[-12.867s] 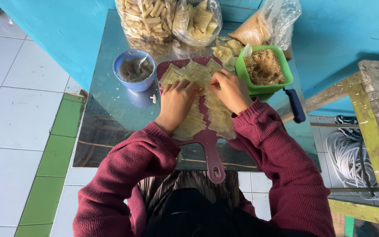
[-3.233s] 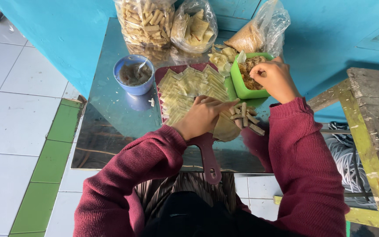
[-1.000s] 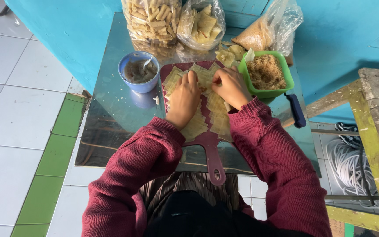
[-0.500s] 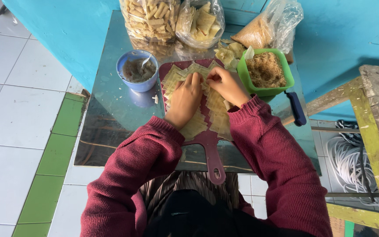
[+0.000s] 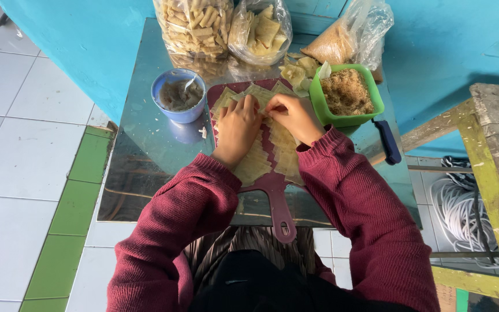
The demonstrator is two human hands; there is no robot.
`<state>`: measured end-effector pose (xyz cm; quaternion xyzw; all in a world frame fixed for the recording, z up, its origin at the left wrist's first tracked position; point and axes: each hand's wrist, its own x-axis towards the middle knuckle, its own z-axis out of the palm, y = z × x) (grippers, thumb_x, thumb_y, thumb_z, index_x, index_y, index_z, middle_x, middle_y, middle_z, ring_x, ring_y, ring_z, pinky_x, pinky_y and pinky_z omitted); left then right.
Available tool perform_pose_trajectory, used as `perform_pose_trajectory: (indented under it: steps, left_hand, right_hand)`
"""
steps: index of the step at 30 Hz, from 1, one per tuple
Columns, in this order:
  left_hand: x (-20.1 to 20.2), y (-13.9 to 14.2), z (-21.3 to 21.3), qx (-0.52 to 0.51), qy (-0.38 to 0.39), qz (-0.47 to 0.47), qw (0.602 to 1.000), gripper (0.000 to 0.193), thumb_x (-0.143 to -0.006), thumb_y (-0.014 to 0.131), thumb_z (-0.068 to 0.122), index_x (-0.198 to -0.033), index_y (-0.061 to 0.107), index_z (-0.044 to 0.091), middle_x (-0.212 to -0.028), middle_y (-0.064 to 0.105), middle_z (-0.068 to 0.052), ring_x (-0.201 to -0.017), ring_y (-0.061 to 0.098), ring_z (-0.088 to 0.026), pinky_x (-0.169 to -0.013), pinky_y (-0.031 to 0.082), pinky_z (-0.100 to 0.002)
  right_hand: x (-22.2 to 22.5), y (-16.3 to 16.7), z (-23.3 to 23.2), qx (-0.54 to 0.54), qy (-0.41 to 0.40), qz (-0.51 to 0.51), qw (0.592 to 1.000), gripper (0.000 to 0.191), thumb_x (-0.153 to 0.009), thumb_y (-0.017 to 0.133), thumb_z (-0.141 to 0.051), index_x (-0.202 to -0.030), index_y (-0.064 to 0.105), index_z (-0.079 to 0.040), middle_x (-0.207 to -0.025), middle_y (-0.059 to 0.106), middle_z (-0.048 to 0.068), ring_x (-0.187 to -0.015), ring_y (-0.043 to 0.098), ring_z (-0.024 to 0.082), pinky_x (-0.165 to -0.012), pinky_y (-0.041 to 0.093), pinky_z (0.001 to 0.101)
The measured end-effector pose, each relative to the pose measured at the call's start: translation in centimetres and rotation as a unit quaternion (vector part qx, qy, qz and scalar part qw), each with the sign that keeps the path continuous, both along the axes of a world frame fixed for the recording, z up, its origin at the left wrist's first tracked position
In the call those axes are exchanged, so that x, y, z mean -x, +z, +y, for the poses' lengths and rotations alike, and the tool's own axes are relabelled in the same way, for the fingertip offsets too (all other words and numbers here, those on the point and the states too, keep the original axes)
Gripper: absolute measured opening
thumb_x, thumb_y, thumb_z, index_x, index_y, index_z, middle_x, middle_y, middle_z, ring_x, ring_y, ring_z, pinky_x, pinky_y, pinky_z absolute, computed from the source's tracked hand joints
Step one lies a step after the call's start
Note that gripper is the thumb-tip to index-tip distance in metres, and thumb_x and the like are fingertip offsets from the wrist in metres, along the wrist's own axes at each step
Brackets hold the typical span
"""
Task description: The person folds thin triangular dough sheets on a paddle-shaped board, dipping a finger into a bowl of paste to moisten and seal the dough, and sets the folded pieces aside while working through a stack of sheets.
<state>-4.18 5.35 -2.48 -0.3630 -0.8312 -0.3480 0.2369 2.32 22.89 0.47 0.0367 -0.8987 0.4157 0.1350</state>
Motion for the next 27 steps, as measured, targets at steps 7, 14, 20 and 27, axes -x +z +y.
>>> perform_pose_trajectory:
  steps: [7, 14, 20, 27]
  left_hand:
    - [0.0, 0.1, -0.4, 0.0, -0.012, 0.009, 1.0, 0.022, -0.087, 0.073, 0.022, -0.102, 0.059, 0.013, -0.091, 0.07, -0.003, -0.09, 0.067, -0.026, -0.08, 0.047, -0.043]
    - [0.6, 1.6, -3.3, 0.053, -0.098, 0.045, 0.993, 0.018, -0.089, 0.069, 0.017, -0.106, 0.064, 0.014, -0.095, 0.071, -0.001, -0.094, 0.067, -0.026, -0.084, 0.048, -0.042]
    - [1.6, 2.4, -3.5, 0.087, -0.132, 0.134, 0.978, 0.01, -0.092, 0.07, 0.02, -0.099, 0.064, 0.016, -0.093, 0.069, 0.001, -0.093, 0.066, -0.022, -0.084, 0.047, -0.04]
    - [2.2, 1.1, -2.2, 0.077, -0.097, 0.095, 0.988, 0.008, -0.096, 0.066, 0.018, -0.098, 0.06, 0.012, -0.086, 0.069, -0.001, -0.087, 0.069, -0.021, -0.083, 0.048, -0.039]
  right_hand:
    - [-0.9, 0.5, -0.4, -0.117, 0.013, 0.068, 0.991, 0.018, -0.091, 0.07, 0.0, -0.107, 0.077, -0.004, -0.103, 0.075, 0.01, -0.092, 0.074, 0.024, -0.081, 0.057, 0.0315]
    - [-1.1, 0.4, -0.5, -0.216, 0.07, 0.126, 0.966, 0.028, -0.084, 0.067, 0.007, -0.108, 0.076, -0.004, -0.108, 0.073, 0.011, -0.096, 0.071, 0.029, -0.085, 0.057, 0.0365]
    - [-0.3, 0.4, 0.4, -0.208, 0.092, 0.129, 0.965, 0.018, -0.087, 0.069, 0.004, -0.103, 0.074, -0.003, -0.102, 0.072, 0.01, -0.096, 0.071, 0.029, -0.084, 0.057, 0.0372]
    - [-0.4, 1.5, -0.2, -0.224, 0.095, 0.139, 0.96, 0.02, -0.084, 0.08, -0.015, -0.096, 0.069, -0.003, -0.098, 0.069, 0.008, -0.096, 0.062, 0.028, -0.088, 0.05, 0.0389]
